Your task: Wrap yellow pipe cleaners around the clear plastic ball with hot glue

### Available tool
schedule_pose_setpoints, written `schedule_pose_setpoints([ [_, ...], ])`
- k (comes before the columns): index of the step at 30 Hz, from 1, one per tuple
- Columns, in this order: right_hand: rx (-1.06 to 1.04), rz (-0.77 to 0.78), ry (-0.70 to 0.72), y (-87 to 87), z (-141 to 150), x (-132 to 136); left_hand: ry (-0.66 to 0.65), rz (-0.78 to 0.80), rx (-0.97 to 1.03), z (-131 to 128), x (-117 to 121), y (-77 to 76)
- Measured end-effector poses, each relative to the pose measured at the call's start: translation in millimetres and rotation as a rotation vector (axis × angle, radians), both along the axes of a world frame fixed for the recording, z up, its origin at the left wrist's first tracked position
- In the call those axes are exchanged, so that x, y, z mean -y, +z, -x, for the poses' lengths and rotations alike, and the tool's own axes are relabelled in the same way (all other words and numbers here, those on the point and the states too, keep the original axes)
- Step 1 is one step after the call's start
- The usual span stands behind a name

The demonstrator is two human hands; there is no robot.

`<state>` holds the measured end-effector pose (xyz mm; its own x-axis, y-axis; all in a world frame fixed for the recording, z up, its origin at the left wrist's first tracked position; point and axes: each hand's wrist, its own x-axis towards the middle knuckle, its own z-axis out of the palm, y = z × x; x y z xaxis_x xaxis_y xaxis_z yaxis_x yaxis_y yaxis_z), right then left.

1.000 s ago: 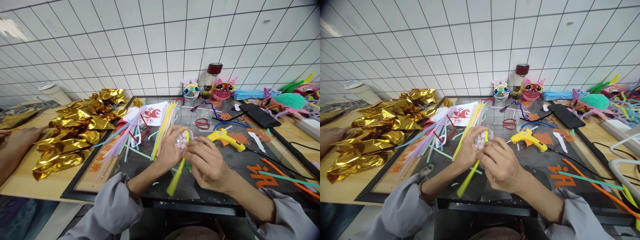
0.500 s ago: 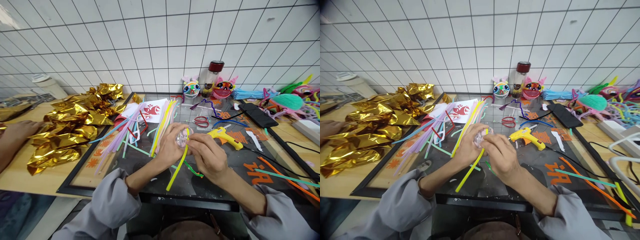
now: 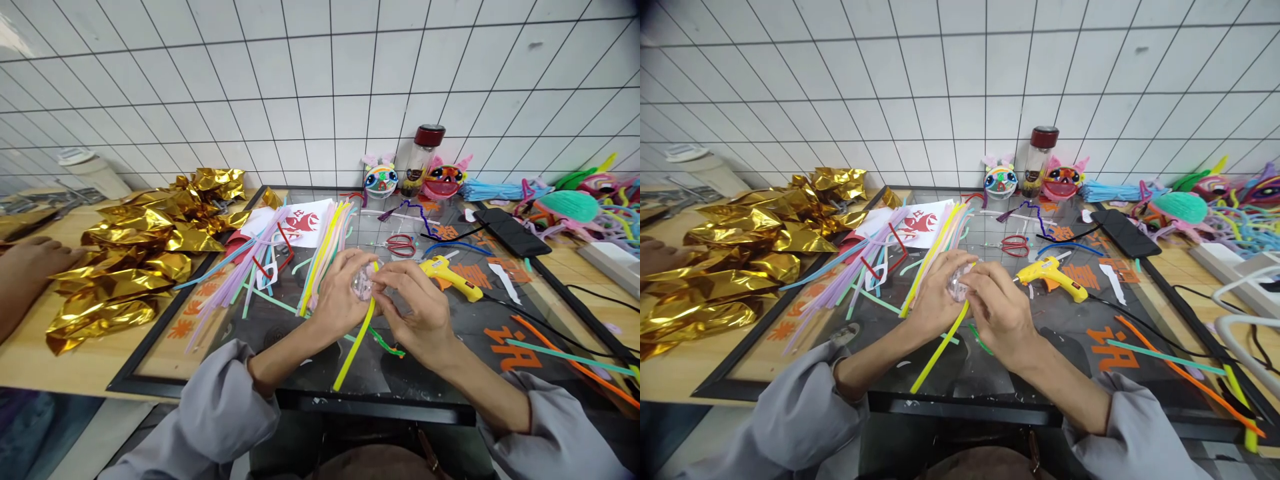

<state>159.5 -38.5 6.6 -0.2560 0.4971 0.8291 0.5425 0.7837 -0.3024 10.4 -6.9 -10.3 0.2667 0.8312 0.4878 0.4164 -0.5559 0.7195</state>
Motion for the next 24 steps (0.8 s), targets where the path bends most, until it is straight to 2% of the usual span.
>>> schedule_pose_setpoints([
  [9, 0.011, 0.024, 0.013, -2.0, -0.3, -0.6, -0.011, -0.015, -0.009, 1.0, 0.3, -2.4],
  [18, 0.105, 0.054, -0.143, -4.6, -12.3, -5.5, -0.001, 0.024, 0.012, -0.1, -1.1, -4.0],
  [24, 0.100, 0.096, -0.158, -8.5, -14.0, -6.8, 0.005, 0.045, 0.020, 0.4, -0.9, -2.8],
])
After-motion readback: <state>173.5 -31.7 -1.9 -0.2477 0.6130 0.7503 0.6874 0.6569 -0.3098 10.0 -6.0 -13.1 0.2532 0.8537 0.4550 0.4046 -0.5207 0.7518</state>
